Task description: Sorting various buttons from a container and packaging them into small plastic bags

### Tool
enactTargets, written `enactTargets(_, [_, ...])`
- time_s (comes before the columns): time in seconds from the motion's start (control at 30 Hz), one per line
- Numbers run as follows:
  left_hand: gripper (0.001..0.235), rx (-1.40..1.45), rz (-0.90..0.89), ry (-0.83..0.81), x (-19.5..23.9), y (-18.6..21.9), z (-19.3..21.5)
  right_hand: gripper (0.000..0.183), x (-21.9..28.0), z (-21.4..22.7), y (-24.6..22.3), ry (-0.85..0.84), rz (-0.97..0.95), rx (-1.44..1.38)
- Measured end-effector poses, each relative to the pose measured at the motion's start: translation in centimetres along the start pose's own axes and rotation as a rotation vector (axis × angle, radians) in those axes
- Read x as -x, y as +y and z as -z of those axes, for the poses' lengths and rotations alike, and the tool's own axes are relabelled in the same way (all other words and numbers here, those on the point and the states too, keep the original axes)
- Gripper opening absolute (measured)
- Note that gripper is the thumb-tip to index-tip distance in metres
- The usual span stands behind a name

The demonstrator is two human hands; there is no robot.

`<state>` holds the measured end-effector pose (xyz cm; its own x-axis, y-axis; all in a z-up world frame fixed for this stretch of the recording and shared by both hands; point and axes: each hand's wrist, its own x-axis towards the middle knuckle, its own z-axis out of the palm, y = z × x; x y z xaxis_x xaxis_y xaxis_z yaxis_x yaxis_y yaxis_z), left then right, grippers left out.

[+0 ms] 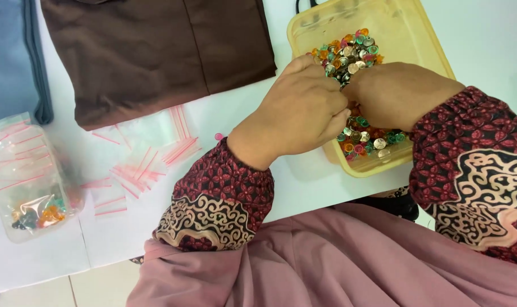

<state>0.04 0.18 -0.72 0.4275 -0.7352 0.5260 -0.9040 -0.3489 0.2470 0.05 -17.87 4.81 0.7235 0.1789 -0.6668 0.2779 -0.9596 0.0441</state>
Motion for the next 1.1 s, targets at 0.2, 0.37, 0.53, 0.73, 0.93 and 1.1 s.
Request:
enactTargets(0.2, [0.034,-0.017,0.016,0.029,0.2,-0.1,-0.6,0.018,-1.1,-0.4,0.1,-0.099,-0.035,0.038])
enactTargets(0.37, [0.034,0.009,0.05,0.009,0.2,0.0,-1.1,0.016,-1.8,-1.2,0.1,-0.089,-0.04,0.08])
enactTargets(0.53, [0.034,-0.009,0.05,0.027,0.2,0.0,-1.0,0.017,-1.7,-0.7,-0.5,-0.091,-0.075,0.077])
enactTargets(0.73, [0.027,0.026,0.046,0.052,0.3,0.1,-0.6,0.015,-0.4,0.7,-1.0,-0.014,-0.06,-0.02])
enactTargets(0.93, [0.026,0.037,0.072,0.05,0.1,0.4,-0.8,0.011,-2.0,-2.3,2.0,0.226,0.114,-0.253])
enactTargets(1.1, [0.026,0.286,0.184,0.2,0.0,0.6,-0.6,0.019,-0.7,-2.3,3.4,0.37,0.309,-0.858])
